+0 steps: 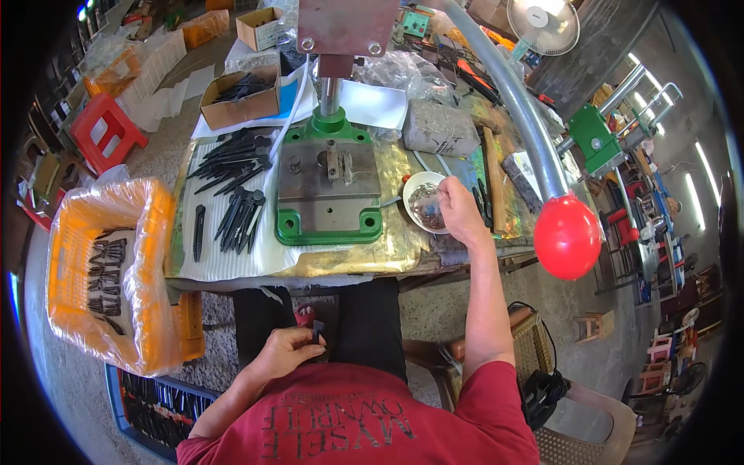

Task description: The person unloads plastic components from a basket onto the table, inserts small metal pins into the components by hand, and presses the pieces together using a manual press machine.

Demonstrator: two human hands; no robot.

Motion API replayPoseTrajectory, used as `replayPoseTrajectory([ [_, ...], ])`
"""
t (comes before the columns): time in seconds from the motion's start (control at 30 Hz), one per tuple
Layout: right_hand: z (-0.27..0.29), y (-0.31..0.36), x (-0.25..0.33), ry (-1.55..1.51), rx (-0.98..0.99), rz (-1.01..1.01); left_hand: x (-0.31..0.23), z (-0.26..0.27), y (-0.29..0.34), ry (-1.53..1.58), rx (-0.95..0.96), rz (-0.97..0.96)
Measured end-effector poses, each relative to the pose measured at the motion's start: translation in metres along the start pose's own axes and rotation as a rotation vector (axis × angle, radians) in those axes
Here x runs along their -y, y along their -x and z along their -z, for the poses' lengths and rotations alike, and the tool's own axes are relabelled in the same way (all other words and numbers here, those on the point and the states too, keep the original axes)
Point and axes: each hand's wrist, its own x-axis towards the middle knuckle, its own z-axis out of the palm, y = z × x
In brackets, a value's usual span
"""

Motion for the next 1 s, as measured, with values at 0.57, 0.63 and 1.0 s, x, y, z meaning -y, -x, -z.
replayPoseTrajectory([
  [0.57, -0.002, 0.015, 0.04, -1.063, -0.338, -0.128, -0.011, 0.001, -0.013, 0.263, -0.029, -0.025],
  [0.63, -0.009, 0.026, 0.063, -1.211, -0.291, -0.112, -0.024, 0.001, -0.018, 0.284, -0.06, -0.071],
  [1.0, -0.072, 0.077, 0.139, -1.495, -0.137, -0.113, -0.068, -0.01, -0.049, 0.337, -0.154, -0.226],
])
